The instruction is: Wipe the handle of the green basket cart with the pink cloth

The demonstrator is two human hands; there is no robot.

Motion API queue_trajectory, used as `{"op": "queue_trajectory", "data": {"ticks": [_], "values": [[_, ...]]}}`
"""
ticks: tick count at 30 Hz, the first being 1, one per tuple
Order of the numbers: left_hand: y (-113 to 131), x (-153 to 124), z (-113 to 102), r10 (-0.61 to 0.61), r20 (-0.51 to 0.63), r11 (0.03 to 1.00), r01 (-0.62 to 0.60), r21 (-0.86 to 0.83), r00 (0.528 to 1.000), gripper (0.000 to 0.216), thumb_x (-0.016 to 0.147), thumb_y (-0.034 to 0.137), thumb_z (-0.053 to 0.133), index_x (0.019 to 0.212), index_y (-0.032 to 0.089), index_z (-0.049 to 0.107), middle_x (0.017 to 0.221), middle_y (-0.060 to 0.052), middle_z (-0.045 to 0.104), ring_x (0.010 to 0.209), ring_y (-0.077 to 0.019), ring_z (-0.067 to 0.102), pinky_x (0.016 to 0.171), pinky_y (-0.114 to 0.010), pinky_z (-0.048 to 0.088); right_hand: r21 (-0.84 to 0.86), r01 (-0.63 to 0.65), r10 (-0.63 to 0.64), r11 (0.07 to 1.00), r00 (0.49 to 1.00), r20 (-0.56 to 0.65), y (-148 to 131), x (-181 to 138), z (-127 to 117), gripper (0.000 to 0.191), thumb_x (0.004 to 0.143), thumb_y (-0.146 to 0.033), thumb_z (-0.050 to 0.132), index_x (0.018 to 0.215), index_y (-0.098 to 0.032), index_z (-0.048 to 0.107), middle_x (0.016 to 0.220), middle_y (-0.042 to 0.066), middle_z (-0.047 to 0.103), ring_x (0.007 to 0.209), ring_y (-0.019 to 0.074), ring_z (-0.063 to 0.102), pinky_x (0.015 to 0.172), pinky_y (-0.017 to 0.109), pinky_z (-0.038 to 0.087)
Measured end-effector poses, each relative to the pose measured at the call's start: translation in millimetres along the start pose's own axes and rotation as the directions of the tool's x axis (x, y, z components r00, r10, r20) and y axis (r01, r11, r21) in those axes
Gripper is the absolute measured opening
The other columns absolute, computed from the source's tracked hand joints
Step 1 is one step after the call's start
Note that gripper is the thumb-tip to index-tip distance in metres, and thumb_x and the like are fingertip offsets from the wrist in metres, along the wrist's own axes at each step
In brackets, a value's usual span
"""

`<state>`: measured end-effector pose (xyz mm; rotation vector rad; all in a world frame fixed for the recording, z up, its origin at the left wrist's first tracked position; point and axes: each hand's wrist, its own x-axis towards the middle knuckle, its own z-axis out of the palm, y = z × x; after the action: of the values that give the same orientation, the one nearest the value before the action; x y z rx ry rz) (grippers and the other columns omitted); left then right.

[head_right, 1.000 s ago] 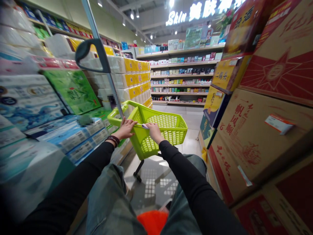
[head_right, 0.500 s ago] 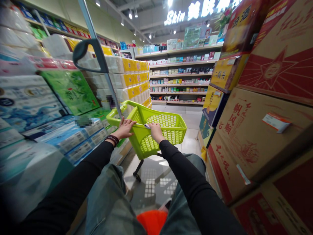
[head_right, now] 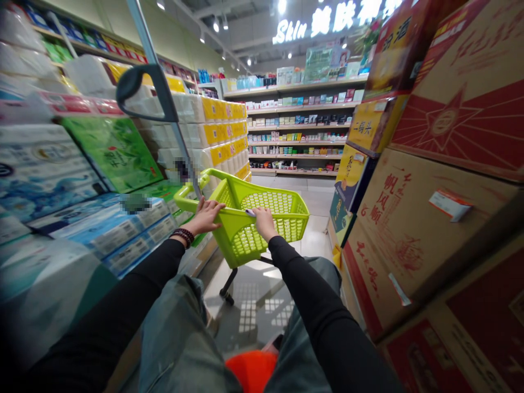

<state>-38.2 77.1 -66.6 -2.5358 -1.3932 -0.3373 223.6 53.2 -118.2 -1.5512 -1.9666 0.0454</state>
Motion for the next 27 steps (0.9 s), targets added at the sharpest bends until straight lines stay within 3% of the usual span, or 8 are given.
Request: {"op": "queue_trajectory", "data": {"ticks": [5,8,13,16,22,25,27], "values": [[-4,1,1,-0.003,0.0,1.0,0.003,-0.003,1.0,0.073,0.076,0.032,0.075,0.145,0.023,0.054,0.142,-0.014,0.055,0.148,-0.036,0.043,0.134,-0.057,0.0,0.105,0.14,-0.138,0.984,0.99,-0.027,-37,13,20,0.059,0.093,0.004,0.044,0.142,-0.018,0.067,0.145,0.009,0.067,0.122,0.0232,0.055,0.108,0.032,0.036],[-5,-1,0,-0.002,-0.008,1.0,0.002,-0.012,1.0,0.072,0.076,0.032,0.074,0.144,0.024,0.054,0.142,-0.014,0.056,0.147,-0.0361,0.043,0.134,-0.057,0.003,0.108,0.15,-0.148,0.983,0.989,-0.031,-20,4,17,0.061,0.091,0.004,0.044,0.142,-0.019,0.067,0.148,0.009,0.065,0.125,0.0237,0.054,0.111,0.033,0.036],[-2,-3,0,-0.002,0.015,1.0,0.002,-0.013,1.0,0.074,0.077,0.032,0.072,0.147,0.021,0.053,0.145,-0.016,0.055,0.149,-0.0371,0.041,0.134,-0.059,-0.001,0.008,-0.032,0.032,0.999,0.999,-0.023,25,-14,-5,0.059,0.085,0.006,0.046,0.133,-0.017,0.072,0.137,0.013,0.071,0.118,0.0262,0.058,0.109,0.038,0.038],[1,-2,2,-0.017,0.005,0.999,0.017,-0.037,1.0,0.076,0.075,0.032,0.074,0.147,0.022,0.053,0.147,-0.017,0.054,0.15,-0.0381,0.04,0.134,-0.058,-0.003,-0.013,-0.04,0.04,0.999,0.999,0.031,11,-7,-3,0.06,0.083,0.005,0.049,0.133,-0.018,0.072,0.135,0.013,0.071,0.118,0.0269,0.059,0.109,0.039,0.038],[4,-2,3,-0.022,0.002,1.0,0.022,-0.022,1.0,0.077,0.074,0.032,0.075,0.147,0.023,0.052,0.145,-0.015,0.054,0.15,-0.0366,0.04,0.134,-0.056,-0.003,0.082,0.188,-0.192,0.979,0.981,0.04,-48,13,21,0.071,0.084,0.005,0.05,0.149,-0.019,0.06,0.155,0.012,0.059,0.13,0.0263,0.054,0.114,0.039,0.037],[4,-3,1,-0.016,0.002,1.0,0.016,-0.027,1.0,0.076,0.074,0.032,0.075,0.147,0.021,0.053,0.145,-0.016,0.054,0.149,-0.0376,0.04,0.134,-0.056,-0.001,0.123,0.236,-0.239,0.964,0.971,0.008,-37,2,15,0.067,0.088,0.004,0.045,0.149,-0.018,0.06,0.153,0.012,0.059,0.132,0.0241,0.053,0.116,0.036,0.036],[4,-4,1,-0.016,-0.003,0.999,0.016,-0.035,1.0,0.076,0.074,0.032,0.075,0.146,0.022,0.054,0.145,-0.016,0.055,0.148,-0.0381,0.041,0.134,-0.057,-0.001,0.149,0.163,-0.162,0.975,0.987,-0.019,-18,-10,6,0.059,0.093,0.001,0.042,0.145,-0.016,0.063,0.143,0.013,0.065,0.127,0.0229,0.056,0.113,0.034,0.038]]}}
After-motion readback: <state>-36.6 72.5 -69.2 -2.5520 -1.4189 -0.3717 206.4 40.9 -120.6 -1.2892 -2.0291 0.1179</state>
